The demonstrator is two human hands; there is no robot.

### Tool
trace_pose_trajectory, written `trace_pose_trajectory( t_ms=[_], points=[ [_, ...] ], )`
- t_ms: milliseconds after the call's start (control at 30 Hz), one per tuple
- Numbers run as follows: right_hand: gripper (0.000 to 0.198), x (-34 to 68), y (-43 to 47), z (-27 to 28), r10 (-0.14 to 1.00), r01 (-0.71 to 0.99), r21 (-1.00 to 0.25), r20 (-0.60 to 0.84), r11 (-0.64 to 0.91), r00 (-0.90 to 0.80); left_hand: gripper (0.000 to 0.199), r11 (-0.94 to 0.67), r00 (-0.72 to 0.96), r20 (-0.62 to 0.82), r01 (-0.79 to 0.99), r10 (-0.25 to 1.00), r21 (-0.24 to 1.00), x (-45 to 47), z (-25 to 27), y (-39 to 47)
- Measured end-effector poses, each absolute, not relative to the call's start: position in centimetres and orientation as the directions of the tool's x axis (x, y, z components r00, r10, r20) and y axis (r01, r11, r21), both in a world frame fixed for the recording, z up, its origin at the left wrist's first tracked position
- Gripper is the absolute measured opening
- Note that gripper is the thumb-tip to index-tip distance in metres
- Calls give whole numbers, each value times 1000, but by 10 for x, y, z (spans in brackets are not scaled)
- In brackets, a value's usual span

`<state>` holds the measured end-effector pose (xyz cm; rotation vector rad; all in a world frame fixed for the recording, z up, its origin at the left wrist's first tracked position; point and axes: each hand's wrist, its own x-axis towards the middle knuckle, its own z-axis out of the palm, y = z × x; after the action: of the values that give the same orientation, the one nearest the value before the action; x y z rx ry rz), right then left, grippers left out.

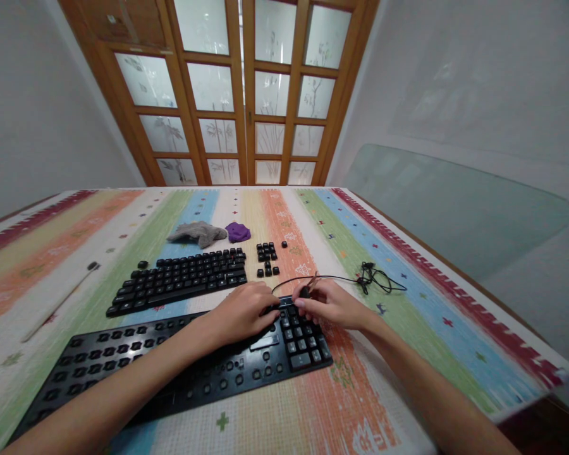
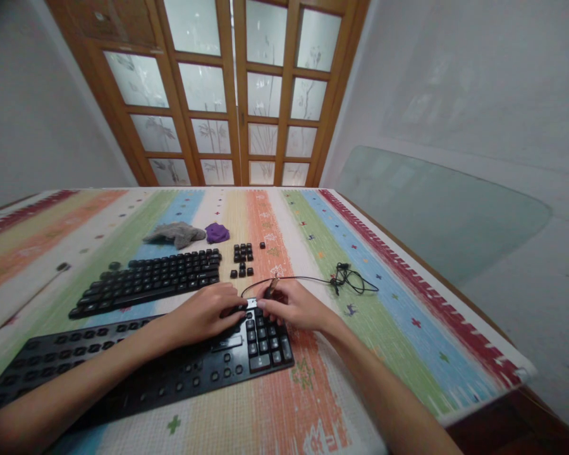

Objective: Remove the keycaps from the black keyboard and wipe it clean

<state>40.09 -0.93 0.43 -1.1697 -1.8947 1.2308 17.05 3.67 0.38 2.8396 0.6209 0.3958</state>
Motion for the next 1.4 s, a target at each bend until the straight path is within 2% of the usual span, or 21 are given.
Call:
trace_pose_trajectory(
  t_ms=[133, 233, 633, 1033, 1233, 1400],
  points=[
    [20, 396, -13, 6, 870, 458, -807, 130, 371, -476, 18, -893, 879, 210, 374, 428, 250, 172, 3, 37],
    [21, 397, -14, 8, 858, 485, -767, 162, 420, -487, 16, -890, 881, 197, 377, 430, 256, 172, 2, 37],
    [27, 389, -4, 5, 897, 493, -772, 224, 403, -382, 16, -888, 872, 194, 411, 449, 207, 173, 0, 34],
    [33, 389, 0, -3, 914, 497, -786, 211, 369, -346, 11, -883, 869, 174, 437, 464, 170, 174, 3, 33],
    [41, 387, 1, -5, 944, 555, -768, 201, 319, -263, 13, -891, 870, 201, 422, 450, 169, 173, 0, 32],
    [38, 387, 1, -6, 944, 547, -774, 207, 318, -257, 13, -894, 872, 206, 418, 445, 161, 173, -2, 33]
  ],
)
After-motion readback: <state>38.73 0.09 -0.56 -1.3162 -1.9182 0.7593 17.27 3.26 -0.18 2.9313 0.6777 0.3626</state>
